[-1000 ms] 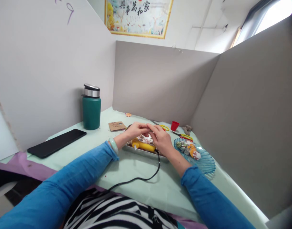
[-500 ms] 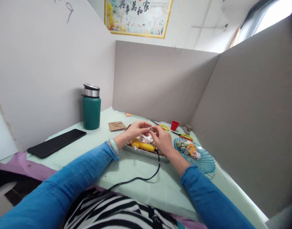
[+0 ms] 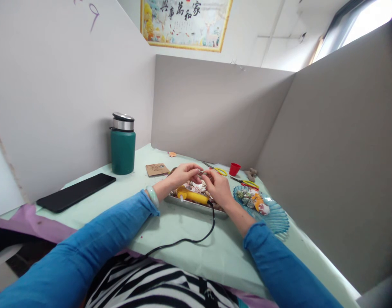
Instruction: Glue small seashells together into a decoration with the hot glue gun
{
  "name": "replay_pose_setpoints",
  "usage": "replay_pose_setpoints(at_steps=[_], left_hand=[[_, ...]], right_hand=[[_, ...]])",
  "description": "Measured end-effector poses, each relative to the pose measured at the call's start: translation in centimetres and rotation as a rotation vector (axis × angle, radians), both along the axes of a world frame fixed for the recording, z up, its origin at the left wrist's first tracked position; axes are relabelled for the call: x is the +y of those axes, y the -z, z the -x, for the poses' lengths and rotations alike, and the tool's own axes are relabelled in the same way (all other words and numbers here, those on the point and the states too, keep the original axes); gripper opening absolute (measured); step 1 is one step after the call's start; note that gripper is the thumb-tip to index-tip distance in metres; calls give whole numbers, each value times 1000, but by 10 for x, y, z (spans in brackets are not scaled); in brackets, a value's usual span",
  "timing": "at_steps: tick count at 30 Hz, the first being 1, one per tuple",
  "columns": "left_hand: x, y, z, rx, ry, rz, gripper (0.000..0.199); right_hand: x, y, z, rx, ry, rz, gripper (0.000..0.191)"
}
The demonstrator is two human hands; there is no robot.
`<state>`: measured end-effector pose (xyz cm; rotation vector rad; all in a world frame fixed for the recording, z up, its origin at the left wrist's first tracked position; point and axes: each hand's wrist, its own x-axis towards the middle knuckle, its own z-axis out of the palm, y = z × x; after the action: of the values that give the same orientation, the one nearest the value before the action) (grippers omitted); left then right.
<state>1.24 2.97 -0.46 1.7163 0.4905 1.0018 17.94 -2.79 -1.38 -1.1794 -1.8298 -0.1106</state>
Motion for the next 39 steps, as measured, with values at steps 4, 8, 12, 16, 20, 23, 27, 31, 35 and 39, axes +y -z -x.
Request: replay_pose_setpoints(at_steps=[4,8,12,16,20,23,27,31,35,39], left_hand=[[-1,0,0,14,5,27,32],[-1,0,-1,24,-29,17,31],[1,0,-1,31,-51,0,30],[3,1,-1,30,-45,-8,30],[4,2,1,26,-53,-15,29],[4,2,0,19,-77,-10,25],[2,1,-1,5,-98,15,23],[-5,-8,2,18,-129,35,20],[-12,-24,12,196,-143,-58,19],[-11,-33,20,396,-214,-158,16]], right_hand=[[-1,0,0,4,1,4,25],[-1,0,0,12,6,9,26],[-2,-1,1,25,-10,28,28],[-1,0,0,41,-20,54,27],[2,2,-1,80,-42,83,28],[4,3,-2,111,-52,108,26],[6,3,-2,155,-51,129,26],[7,4,-2,153,-43,136,26],[6,5,-3,81,-41,173,22],[1,3,-2,-71,-89,242,18]])
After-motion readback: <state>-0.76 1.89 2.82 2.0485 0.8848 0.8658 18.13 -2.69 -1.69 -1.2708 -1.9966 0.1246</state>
